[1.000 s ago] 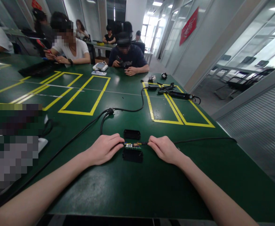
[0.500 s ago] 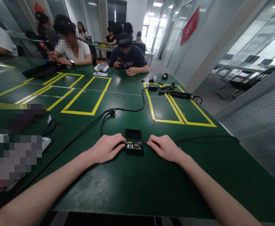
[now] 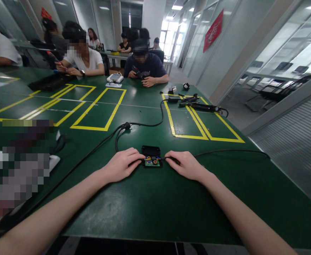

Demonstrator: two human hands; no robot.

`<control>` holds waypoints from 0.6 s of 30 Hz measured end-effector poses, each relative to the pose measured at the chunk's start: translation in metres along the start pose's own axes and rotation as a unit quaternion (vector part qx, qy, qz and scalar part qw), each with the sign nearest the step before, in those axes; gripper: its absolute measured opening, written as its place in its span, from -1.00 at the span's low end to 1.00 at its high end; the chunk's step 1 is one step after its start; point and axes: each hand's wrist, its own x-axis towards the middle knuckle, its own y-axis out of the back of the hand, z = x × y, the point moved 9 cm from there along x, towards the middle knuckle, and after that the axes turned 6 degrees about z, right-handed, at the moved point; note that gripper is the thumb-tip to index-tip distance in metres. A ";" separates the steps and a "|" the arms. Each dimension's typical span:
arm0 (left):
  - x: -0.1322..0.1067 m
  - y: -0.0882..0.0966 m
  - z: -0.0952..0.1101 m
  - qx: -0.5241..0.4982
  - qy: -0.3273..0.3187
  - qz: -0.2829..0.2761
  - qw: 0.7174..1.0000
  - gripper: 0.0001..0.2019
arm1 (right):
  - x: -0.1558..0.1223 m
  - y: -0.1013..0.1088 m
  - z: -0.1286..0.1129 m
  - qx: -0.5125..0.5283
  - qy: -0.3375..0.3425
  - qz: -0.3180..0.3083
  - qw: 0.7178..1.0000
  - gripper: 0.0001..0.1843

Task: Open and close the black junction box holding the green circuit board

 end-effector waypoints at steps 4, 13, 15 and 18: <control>0.000 -0.001 0.000 0.000 -0.003 -0.002 1.000 -0.75 | 0.001 0.001 -0.003 0.015 0.011 0.008 1.000 -0.77; 0.001 -0.002 0.000 0.011 -0.005 0.007 1.000 -0.75 | 0.001 0.004 -0.008 0.039 0.047 0.040 0.997 -0.80; 0.001 -0.002 -0.001 0.025 -0.004 0.015 1.000 -0.76 | 0.001 0.007 -0.012 0.048 0.062 0.062 0.995 -0.81; 0.002 -0.001 -0.005 0.045 0.012 0.030 0.998 -0.78 | 0.001 0.008 -0.014 0.060 0.072 0.074 0.993 -0.82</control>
